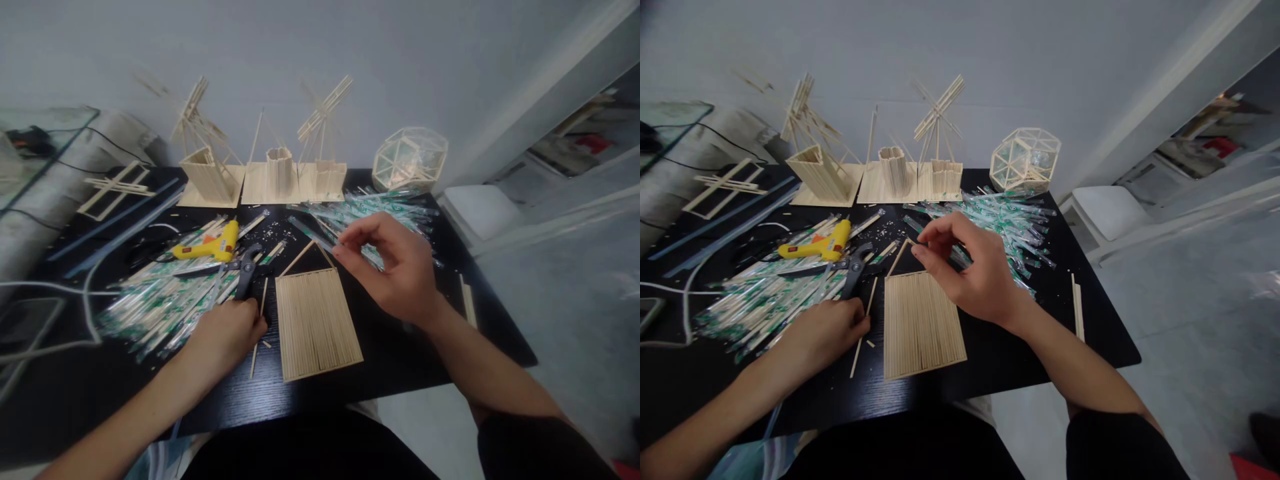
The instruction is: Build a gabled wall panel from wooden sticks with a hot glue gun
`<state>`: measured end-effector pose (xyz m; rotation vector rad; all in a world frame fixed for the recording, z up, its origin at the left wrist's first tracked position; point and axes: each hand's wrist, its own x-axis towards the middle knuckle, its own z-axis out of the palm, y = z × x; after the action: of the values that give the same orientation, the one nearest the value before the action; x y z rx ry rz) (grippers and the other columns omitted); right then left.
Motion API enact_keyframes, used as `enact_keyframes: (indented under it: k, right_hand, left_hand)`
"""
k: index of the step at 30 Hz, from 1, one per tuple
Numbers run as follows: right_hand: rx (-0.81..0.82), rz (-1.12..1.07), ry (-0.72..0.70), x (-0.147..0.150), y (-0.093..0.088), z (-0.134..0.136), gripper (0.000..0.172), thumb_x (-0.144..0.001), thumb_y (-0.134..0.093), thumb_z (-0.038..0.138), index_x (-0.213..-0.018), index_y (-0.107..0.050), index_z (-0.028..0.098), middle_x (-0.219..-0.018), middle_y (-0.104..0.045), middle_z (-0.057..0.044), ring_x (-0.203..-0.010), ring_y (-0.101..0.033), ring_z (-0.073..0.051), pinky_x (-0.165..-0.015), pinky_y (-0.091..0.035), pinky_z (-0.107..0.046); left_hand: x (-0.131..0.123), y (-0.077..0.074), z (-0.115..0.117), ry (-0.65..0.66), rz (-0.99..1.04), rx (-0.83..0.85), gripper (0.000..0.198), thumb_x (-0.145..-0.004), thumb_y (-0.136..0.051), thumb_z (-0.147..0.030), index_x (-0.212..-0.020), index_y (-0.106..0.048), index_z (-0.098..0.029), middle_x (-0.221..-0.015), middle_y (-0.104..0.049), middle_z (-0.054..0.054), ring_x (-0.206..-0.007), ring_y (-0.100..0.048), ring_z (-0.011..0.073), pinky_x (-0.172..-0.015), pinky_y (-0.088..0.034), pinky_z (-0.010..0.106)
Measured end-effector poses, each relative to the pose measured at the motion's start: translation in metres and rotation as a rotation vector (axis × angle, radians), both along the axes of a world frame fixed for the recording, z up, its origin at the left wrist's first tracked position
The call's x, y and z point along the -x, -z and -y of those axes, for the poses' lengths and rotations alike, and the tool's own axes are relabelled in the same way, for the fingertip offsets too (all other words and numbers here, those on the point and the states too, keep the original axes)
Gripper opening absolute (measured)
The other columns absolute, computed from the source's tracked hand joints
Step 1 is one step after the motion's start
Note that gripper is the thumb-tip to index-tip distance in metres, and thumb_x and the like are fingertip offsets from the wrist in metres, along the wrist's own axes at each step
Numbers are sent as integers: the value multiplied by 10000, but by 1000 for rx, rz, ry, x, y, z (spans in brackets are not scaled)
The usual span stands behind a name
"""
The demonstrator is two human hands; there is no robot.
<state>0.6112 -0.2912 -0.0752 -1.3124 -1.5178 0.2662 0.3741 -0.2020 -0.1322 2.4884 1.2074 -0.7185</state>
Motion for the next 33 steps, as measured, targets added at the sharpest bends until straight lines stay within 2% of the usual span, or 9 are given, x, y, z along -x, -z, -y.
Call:
enact_keyframes:
  k: [4,9,14,20,24,26,28,31,33]
  right_hand:
    - [41,20,44,-1,4,9,51,-938,-700,226,-957,-654,216,-809,-666,13,-733,-642,-137,-707,-554,-302]
    - [94,-7,68,-5,14,17,46,-928,-702,213,-942,-660,205,-792,-663,26,-701,-631,-115,-674,-538,-263]
    - [166,-17,49,-4,25,21,40,-931,-703,218,-936,-670,196,-795,-675,28,-686,-635,-101,-655,-529,-236]
    - [235,-51,-11,1,30,17,130,-930,-710,260,-1025,-658,188,-781,-676,24,-669,-648,-113,-650,-532,-248]
    - [261,-24,-39,7,33,18,89,-943,-694,266,-968,-669,184,-755,-679,25,-611,-599,-96,-588,-484,-223]
    - [278,28,-106,15,40,22,89,-953,-688,256,-911,-686,178,-738,-674,25,-587,-571,-88,-580,-464,-216]
    - [344,117,-242,28,51,27,98,-965,-688,248,-913,-714,169,-769,-696,8,-637,-610,-98,-644,-490,-224]
    - [497,362,-410,50,70,32,217,-992,-683,316,-1112,-722,140,-949,-760,-63,-820,-703,-165,-765,-531,-281]
    - [588,520,-448,63,81,33,281,-1023,-633,354,-1168,-708,125,-1039,-759,-104,-878,-715,-202,-759,-540,-316]
  left_hand:
    - [1,4,-3,-17,74,-9,313,-942,-445,-313,-954,-717,-159,-950,-785,185,-925,-763,372,-749,-531,425]
    - [4,5,-6,-44,111,-28,313,-957,-447,-316,-953,-725,-173,-958,-789,166,-909,-762,342,-746,-512,398]
    - [-2,5,-2,-14,163,-29,401,-1009,-427,-480,-955,-690,-182,-911,-786,146,-891,-764,338,-729,-500,387]
    - [-5,9,-7,23,133,-12,316,-994,-437,-393,-968,-662,-173,-899,-779,146,-865,-764,333,-704,-503,384]
    - [-7,7,-8,25,104,-26,332,-974,-452,-405,-996,-671,-157,-917,-779,180,-900,-763,380,-724,-527,422]
    - [-10,6,-6,37,95,-27,334,-968,-454,-392,-992,-679,-147,-931,-780,200,-909,-765,389,-742,-536,432]
    - [-12,4,-4,36,88,-31,306,-954,-465,-352,-992,-684,-142,-953,-784,214,-914,-767,387,-753,-540,432]
    - [-15,4,-2,16,88,-52,272,-926,-482,-281,-1010,-692,-131,-964,-785,226,-928,-770,397,-752,-547,440]
    - [-16,5,-1,13,89,-62,291,-938,-470,-286,-1007,-702,-123,-954,-783,230,-935,-770,403,-752,-555,450]
